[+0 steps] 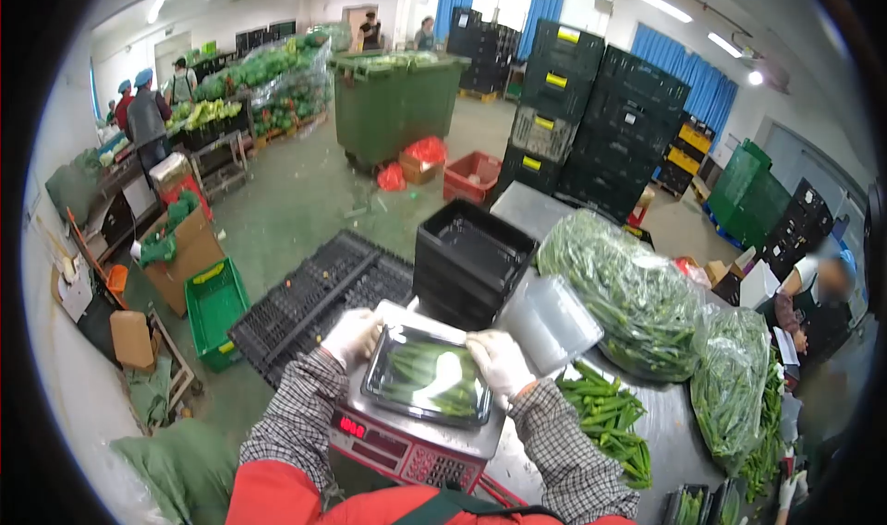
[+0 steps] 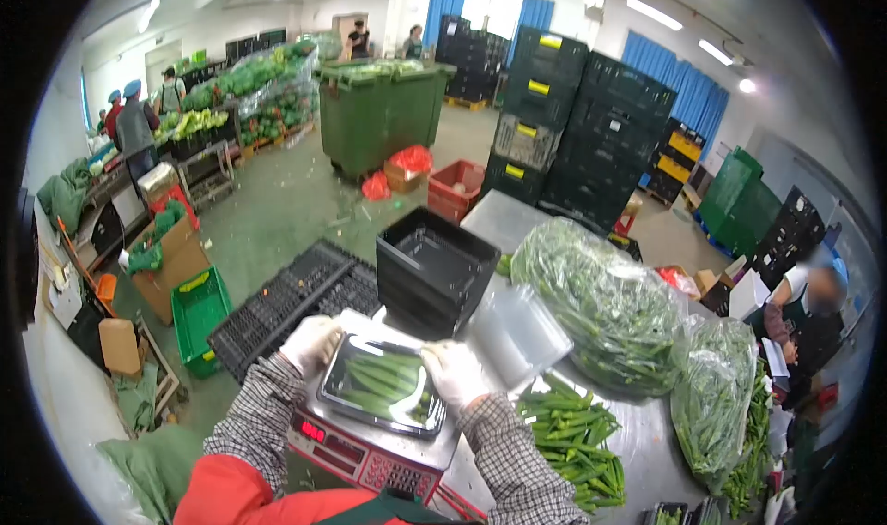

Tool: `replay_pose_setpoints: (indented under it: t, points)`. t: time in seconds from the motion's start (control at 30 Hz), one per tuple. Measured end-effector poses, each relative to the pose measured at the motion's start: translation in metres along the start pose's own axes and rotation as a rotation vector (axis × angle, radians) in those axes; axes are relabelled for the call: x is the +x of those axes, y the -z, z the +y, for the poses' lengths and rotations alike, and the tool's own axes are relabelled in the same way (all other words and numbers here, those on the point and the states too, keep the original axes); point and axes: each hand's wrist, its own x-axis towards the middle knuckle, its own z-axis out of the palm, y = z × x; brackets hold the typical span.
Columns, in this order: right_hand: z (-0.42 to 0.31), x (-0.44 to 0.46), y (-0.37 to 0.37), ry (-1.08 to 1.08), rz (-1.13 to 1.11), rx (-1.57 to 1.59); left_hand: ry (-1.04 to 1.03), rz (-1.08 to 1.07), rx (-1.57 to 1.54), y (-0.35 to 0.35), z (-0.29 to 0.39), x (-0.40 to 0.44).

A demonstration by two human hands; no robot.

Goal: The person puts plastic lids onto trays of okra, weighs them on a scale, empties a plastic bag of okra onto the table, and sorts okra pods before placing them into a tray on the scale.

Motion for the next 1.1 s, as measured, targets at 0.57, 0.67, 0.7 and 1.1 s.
replay_pose_setpoints:
  t: [0.57,0.67,0.7,1.1]
  points:
    - [0.039,-0.018,-0.038,-0.558,0.153,0.606,-0.783,0.082,0.666,-0.016,0.003,0.002]
    - [0.020,-0.015,-0.019,-0.660,0.149,0.597,-1.089,-0.142,1.015,-0.034,0.015,-0.027]
    - [0.025,-0.012,-0.025,-0.706,0.193,0.658,-1.106,-0.073,1.156,-0.037,0.004,-0.031]
    - [0.031,-0.008,-0.020,-0.791,0.034,0.686,-1.086,-0.093,1.127,-0.046,0.015,-0.043]
